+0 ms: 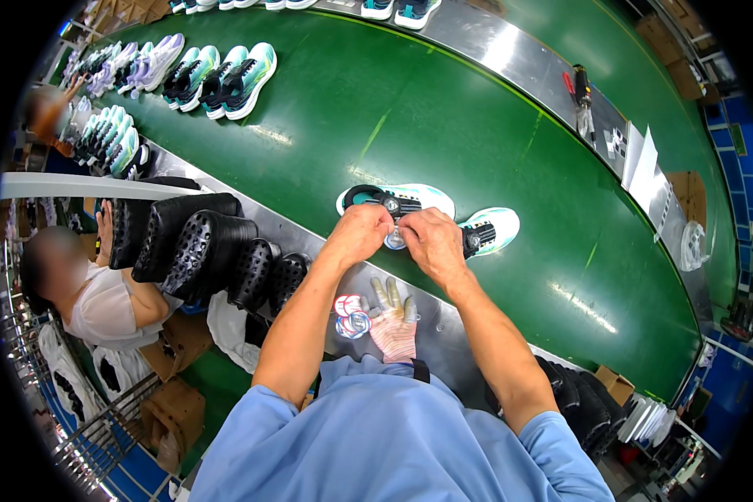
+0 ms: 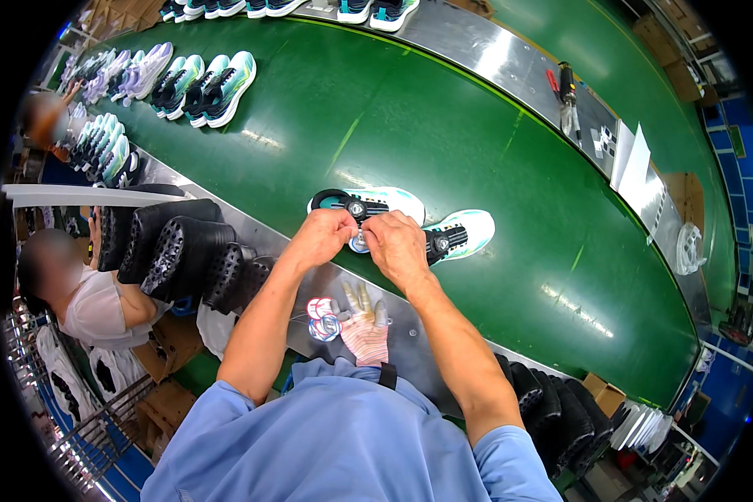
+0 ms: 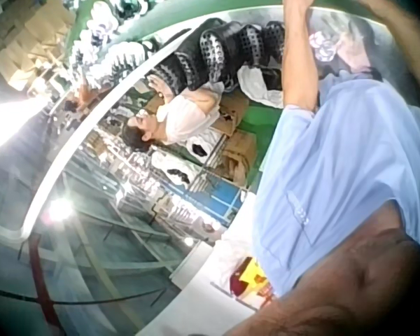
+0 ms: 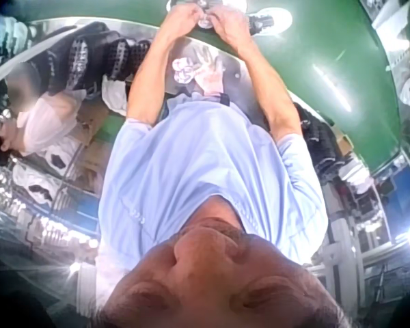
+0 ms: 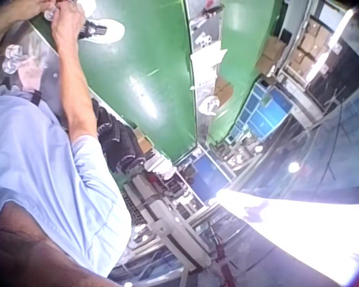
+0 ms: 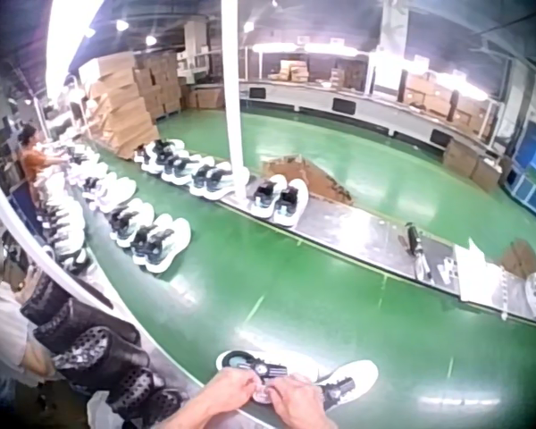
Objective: The person applies stickers to the tongues of shoes by peeling them from a roll and pressing them onto the material, then sorts the shoes onto a conveyor belt.
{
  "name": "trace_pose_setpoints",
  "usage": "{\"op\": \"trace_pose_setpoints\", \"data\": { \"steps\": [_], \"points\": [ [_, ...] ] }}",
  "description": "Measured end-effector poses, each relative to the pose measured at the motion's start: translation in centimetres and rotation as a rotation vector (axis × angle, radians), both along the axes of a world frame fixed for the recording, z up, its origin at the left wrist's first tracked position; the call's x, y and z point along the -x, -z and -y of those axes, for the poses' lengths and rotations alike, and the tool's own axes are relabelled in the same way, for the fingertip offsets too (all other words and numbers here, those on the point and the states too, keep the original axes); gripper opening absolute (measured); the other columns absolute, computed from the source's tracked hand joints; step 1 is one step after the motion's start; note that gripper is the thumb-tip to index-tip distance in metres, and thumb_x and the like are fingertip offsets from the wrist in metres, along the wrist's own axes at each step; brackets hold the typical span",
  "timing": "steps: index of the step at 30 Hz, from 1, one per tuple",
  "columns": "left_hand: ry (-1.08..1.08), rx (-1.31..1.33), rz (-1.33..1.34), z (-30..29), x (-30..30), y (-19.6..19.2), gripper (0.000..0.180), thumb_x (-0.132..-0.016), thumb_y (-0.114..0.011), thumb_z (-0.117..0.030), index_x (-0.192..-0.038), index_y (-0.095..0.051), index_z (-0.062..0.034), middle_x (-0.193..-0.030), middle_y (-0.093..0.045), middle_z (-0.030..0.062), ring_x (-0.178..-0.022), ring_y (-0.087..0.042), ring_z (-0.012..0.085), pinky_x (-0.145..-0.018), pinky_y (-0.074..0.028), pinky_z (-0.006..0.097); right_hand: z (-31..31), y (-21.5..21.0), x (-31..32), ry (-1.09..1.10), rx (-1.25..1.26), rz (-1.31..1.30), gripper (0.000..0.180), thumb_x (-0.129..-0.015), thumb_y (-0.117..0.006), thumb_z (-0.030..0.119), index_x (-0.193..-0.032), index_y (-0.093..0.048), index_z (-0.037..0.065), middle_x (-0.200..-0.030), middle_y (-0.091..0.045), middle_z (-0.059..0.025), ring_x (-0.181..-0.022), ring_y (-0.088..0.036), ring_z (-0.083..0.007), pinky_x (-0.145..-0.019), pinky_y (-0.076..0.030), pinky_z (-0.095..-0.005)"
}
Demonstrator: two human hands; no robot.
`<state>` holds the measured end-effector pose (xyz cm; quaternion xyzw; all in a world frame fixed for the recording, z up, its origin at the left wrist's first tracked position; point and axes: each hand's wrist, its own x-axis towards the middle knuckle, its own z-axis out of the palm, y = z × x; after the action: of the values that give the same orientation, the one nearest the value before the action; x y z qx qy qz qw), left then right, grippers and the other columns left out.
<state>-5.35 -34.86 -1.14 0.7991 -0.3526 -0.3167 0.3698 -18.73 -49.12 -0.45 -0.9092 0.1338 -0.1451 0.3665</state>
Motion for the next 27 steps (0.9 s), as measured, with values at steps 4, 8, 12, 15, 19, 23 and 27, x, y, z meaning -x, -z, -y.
{"op": "trace_pose_setpoints", "data": {
  "steps": [4, 8, 12, 15, 19, 23, 27],
  "points": [
    [0.001, 0.078, 0.186, -0.1, -0.3, -0.4, 0.012, -0.089, -0.071, -0.011, -0.091, -0.072, 0.0013, -0.080, -0.070, 0.0147, -0.071, -0.068, 0.0231, -0.066, -0.053, 0.037, 0.2, -0.8, -0.6, 0.081, 0.030, 0.179, 0.012, -0.084, -0.073, 0.005, -0.096, -0.072, 0.005, -0.099, -0.070, -0.0107, -0.092, -0.064, -0.0307, -0.082, -0.053, -0.0416],
    [-0.054, 0.213, 0.052, 0.4, 0.0, -2.3, 0.012, -0.090, -0.072, -0.009, -0.095, -0.073, 0.0011, -0.082, -0.071, 0.0119, -0.069, -0.067, 0.0198, -0.064, -0.053, 0.034, -0.3, 0.2, -0.5, 0.156, -0.431, 0.083, 0.010, -0.088, -0.074, 0.005, -0.098, -0.071, 0.001, -0.097, -0.068, -0.0094, -0.088, -0.064, -0.0208, -0.079, -0.051, -0.0335],
    [-0.177, 0.179, -0.190, 0.4, 0.0, -1.8, 0.014, -0.090, -0.074, -0.009, -0.099, -0.073, 0.0010, -0.079, -0.069, 0.0064, -0.067, -0.062, 0.0127, -0.060, -0.050, 0.029, -0.9, 1.0, -0.6, 0.249, -0.764, -0.022, 0.013, -0.091, -0.074, 0.006, -0.102, -0.072, -0.001, -0.099, -0.066, -0.0048, -0.085, -0.061, -0.0108, -0.077, -0.050, -0.0273],
    [-0.235, 0.188, -0.130, -0.1, 0.3, -1.7, 0.013, -0.091, -0.073, -0.009, -0.100, -0.073, 0.0013, -0.078, -0.067, 0.0043, -0.065, -0.060, 0.0095, -0.058, -0.049, 0.027, -1.4, 0.9, -1.0, 0.298, -0.904, -0.015, 0.012, -0.092, -0.074, 0.005, -0.103, -0.072, -0.001, -0.099, -0.066, -0.0026, -0.083, -0.060, -0.0088, -0.075, -0.049, -0.0248],
    [-0.214, 0.139, -0.288, -0.1, 0.1, -0.4, 0.011, -0.092, -0.072, -0.009, -0.096, -0.074, 0.0007, -0.074, -0.067, 0.0020, -0.062, -0.058, 0.0079, -0.056, -0.047, 0.026, -1.8, 1.3, -1.3, 0.291, -1.027, -0.028, 0.013, -0.095, -0.072, 0.004, -0.106, -0.072, -0.001, -0.100, -0.068, -0.0016, -0.082, -0.061, -0.0081, -0.073, -0.050, -0.0228],
    [-0.289, 0.096, -0.382, -0.2, -0.1, -0.4, 0.010, -0.093, -0.072, -0.010, -0.094, -0.075, -0.0007, -0.072, -0.067, 0.0003, -0.060, -0.057, 0.0073, -0.055, -0.046, 0.026, -2.3, 1.3, -1.8, 0.365, -1.201, 0.017, 0.018, -0.096, -0.072, 0.005, -0.113, -0.071, -0.002, -0.099, -0.070, -0.0029, -0.080, -0.061, -0.0068, -0.069, -0.051, -0.0225],
    [-0.280, 0.064, -0.339, -0.2, -0.5, -0.3, 0.010, -0.093, -0.072, -0.010, -0.095, -0.075, -0.0009, -0.073, -0.068, 0.0004, -0.060, -0.057, 0.0073, -0.055, -0.046, 0.026, -2.3, 1.7, -2.3, 0.356, -1.203, 0.016, 0.019, -0.097, -0.071, 0.007, -0.114, -0.070, -0.002, -0.094, -0.070, -0.0022, -0.077, -0.060, -0.0063, -0.067, -0.050, -0.0221]
  ]
}}
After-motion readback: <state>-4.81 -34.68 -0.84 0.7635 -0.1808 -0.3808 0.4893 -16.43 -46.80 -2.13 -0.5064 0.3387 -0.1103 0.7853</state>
